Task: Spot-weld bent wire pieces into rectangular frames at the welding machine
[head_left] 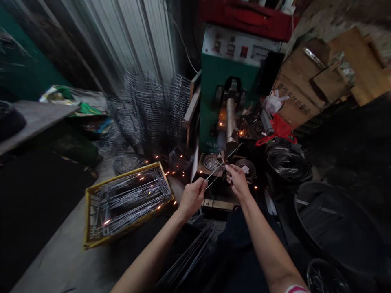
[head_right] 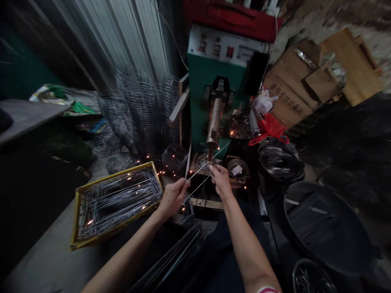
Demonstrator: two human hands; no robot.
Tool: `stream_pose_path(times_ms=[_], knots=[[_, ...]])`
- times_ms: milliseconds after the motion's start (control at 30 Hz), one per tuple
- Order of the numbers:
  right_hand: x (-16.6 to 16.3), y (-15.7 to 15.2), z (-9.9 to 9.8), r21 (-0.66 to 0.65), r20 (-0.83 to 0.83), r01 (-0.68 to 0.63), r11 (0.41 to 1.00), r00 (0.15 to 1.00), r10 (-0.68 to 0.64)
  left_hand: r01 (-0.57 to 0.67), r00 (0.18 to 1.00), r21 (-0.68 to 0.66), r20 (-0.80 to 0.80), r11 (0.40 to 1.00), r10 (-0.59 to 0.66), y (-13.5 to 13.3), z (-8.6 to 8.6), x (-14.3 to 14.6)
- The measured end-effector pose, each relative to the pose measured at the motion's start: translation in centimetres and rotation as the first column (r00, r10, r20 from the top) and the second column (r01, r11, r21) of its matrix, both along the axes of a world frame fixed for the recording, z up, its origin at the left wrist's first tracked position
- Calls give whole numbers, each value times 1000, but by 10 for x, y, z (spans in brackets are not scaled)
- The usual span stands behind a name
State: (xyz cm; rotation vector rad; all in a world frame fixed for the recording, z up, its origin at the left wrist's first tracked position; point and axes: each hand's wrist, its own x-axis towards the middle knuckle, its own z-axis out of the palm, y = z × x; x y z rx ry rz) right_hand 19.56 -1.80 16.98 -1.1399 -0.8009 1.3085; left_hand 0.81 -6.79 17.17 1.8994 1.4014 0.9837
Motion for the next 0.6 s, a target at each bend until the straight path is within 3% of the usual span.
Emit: stream_pose_path(times_ms=[333,600], knots=[[18,9,-1,44,75,35,998,996,-38,23,997,128,-71,992,-14,26,-4,16],[17,10,3,107,55,44,993,997,-50,42,999,134,-22,990,-40,24,0,16]])
